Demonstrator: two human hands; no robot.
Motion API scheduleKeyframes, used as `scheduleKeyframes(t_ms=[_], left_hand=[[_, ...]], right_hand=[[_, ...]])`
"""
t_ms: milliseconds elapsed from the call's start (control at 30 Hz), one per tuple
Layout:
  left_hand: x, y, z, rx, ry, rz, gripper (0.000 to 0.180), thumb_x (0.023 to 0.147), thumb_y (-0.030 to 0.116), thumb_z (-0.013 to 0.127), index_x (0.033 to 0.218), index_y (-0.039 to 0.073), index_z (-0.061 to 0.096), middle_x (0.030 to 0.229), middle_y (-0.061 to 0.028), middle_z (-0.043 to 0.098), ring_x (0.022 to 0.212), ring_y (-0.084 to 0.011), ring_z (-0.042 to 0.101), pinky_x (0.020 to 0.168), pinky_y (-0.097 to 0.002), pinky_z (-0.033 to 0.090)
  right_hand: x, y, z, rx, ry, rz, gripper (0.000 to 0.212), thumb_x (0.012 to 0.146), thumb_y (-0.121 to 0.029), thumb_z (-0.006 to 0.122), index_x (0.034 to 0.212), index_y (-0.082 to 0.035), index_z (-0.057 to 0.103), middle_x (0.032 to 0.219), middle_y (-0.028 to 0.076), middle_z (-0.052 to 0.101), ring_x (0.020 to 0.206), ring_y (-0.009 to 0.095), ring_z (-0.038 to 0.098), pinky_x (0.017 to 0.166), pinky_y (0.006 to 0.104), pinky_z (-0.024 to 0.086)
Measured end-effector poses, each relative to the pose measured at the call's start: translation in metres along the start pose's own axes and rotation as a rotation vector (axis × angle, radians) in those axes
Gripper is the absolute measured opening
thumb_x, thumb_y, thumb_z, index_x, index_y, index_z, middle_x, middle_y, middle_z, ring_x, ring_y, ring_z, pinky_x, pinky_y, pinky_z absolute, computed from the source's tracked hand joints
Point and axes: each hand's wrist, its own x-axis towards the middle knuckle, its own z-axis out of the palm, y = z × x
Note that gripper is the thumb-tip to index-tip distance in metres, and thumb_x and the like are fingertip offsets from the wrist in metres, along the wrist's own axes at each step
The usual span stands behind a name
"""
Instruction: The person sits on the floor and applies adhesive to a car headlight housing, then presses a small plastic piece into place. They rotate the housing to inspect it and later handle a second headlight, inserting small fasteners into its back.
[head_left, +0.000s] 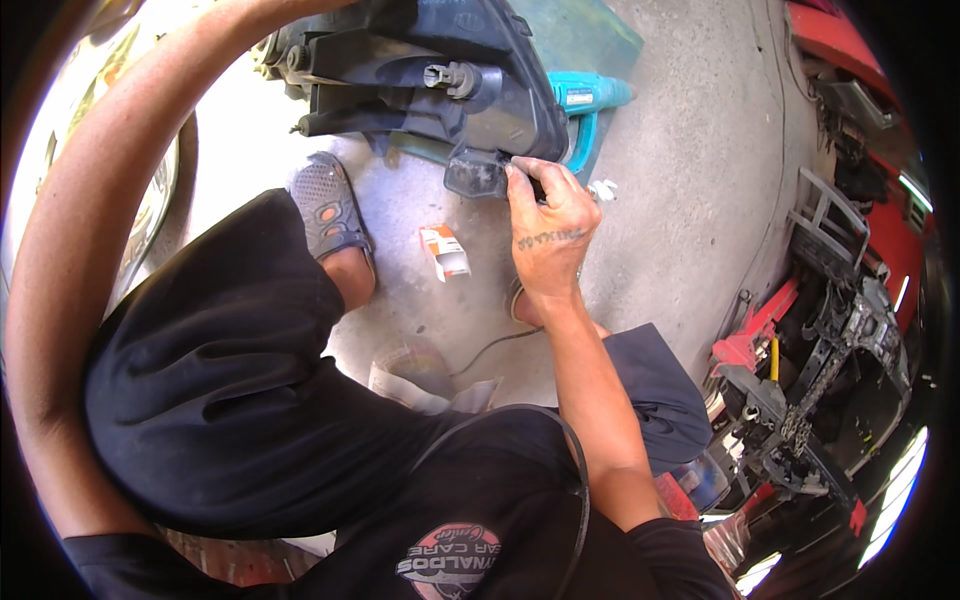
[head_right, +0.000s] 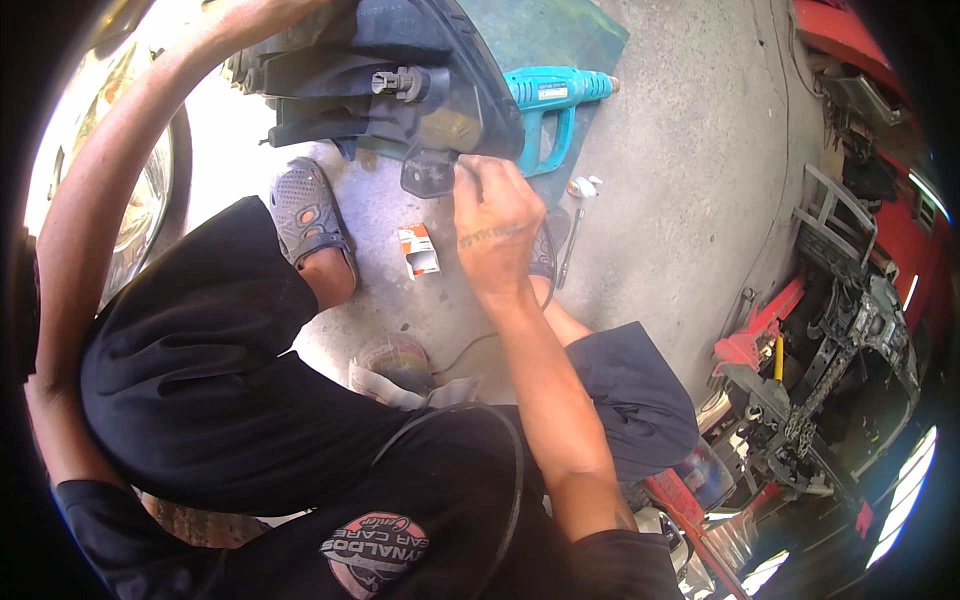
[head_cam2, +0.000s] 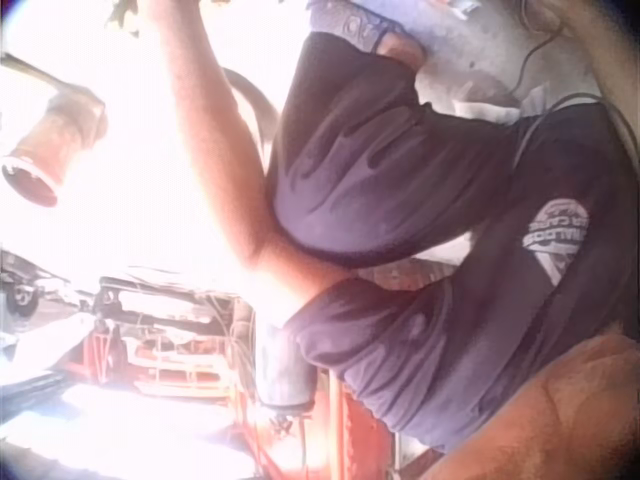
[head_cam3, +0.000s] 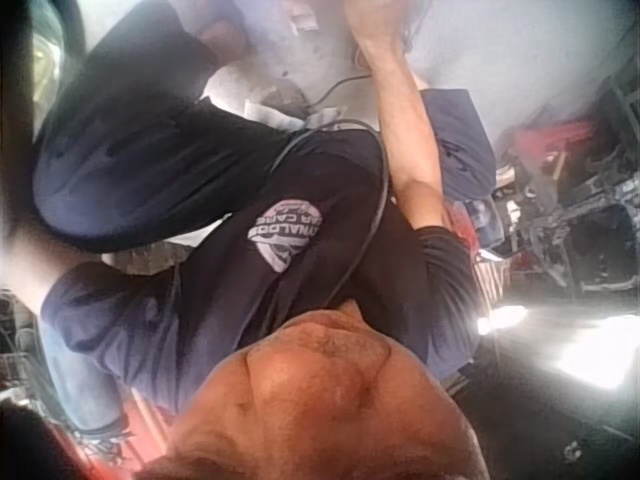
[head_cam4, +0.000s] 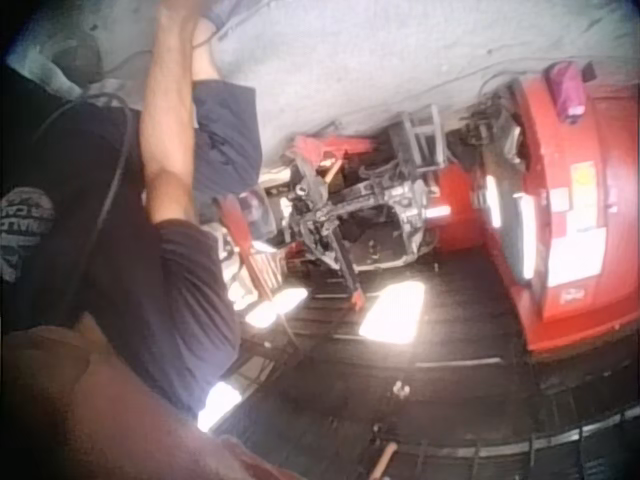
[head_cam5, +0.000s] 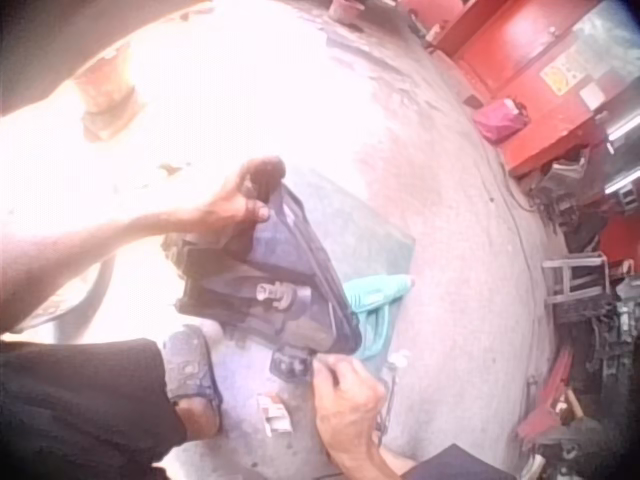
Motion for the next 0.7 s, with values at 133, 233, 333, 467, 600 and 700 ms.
scheduleKeyframes(t_ms=[133, 233, 333, 467, 600, 700], left_hand=[[-0.0060, 0.0074, 0.0033, 0.035, 0.041, 0.025, 0.061, 0.091, 0.008, 0.071, 0.147, -0.003, 0.049, 0.144, -0.0257, 0.058, 0.131, -0.0378, 0.059, 0.114, -0.0471, 0.048], [-0.0057, 0.0077, 0.0029, 0.056, 0.040, 0.021, 0.060, 0.091, 0.008, 0.071, 0.146, -0.003, 0.050, 0.143, -0.0258, 0.058, 0.130, -0.0379, 0.059, 0.114, -0.0472, 0.048], [-0.0026, 0.0066, 0.0067, 0.056, 0.036, 0.027, 0.059, 0.091, 0.008, 0.071, 0.145, -0.003, 0.050, 0.142, -0.0258, 0.059, 0.130, -0.0380, 0.059, 0.113, -0.0472, 0.048], [-0.0021, 0.0088, 0.0048, 0.073, 0.040, 0.027, 0.058, 0.091, 0.008, 0.070, 0.144, -0.002, 0.050, 0.141, -0.0259, 0.059, 0.129, -0.0381, 0.059, 0.112, -0.0473, 0.049], [-0.0022, 0.0099, 0.0052, 0.081, 0.044, 0.031, 0.057, 0.091, 0.008, 0.070, 0.144, -0.002, 0.051, 0.140, -0.0259, 0.059, 0.128, -0.0382, 0.060, 0.112, -0.0474, 0.049], [-0.0020, 0.0105, 0.0062, 0.086, 0.043, 0.029, 0.056, 0.091, 0.008, 0.070, 0.143, -0.002, 0.051, 0.139, -0.0260, 0.059, 0.127, -0.0383, 0.060, 0.111, -0.0474, 0.049]], right_hand=[[0.0014, 0.0025, 0.0000, -0.034, 0.013, -0.018, 0.010, 0.088, -0.003, 0.077, 0.096, 0.003, 0.076, 0.086, 0.015, 0.075, 0.074, 0.025, 0.072, 0.069, 0.0339, 0.055], [0.0029, 0.0020, -0.0001, -0.053, 0.020, -0.005, 0.010, 0.088, -0.003, 0.077, 0.095, 0.003, 0.076, 0.085, 0.015, 0.074, 0.072, 0.024, 0.072, 0.068, 0.0334, 0.055], [0.0029, 0.0050, 0.0000, -0.042, 0.013, 0.020, 0.010, 0.088, -0.003, 0.077, 0.095, 0.003, 0.076, 0.084, 0.014, 0.074, 0.071, 0.022, 0.071, 0.067, 0.0326, 0.055], [0.0028, 0.0039, -0.0008, -0.016, -0.015, 0.059, 0.011, 0.088, -0.003, 0.076, 0.096, 0.004, 0.075, 0.087, 0.016, 0.074, 0.075, 0.025, 0.072, 0.069, 0.0343, 0.055], [0.0003, -0.0023, -0.0020, 0.057, -0.066, 0.124, 0.012, 0.088, -0.002, 0.074, 0.098, 0.004, 0.074, 0.093, 0.020, 0.075, 0.082, 0.036, 0.074, 0.073, 0.0395, 0.057], [-0.0013, -0.0010, -0.0005, 0.045, -0.065, 0.110, 0.011, 0.088, -0.002, 0.073, 0.098, 0.003, 0.074, 0.093, 0.020, 0.075, 0.082, 0.036, 0.074, 0.073, 0.0399, 0.057]])
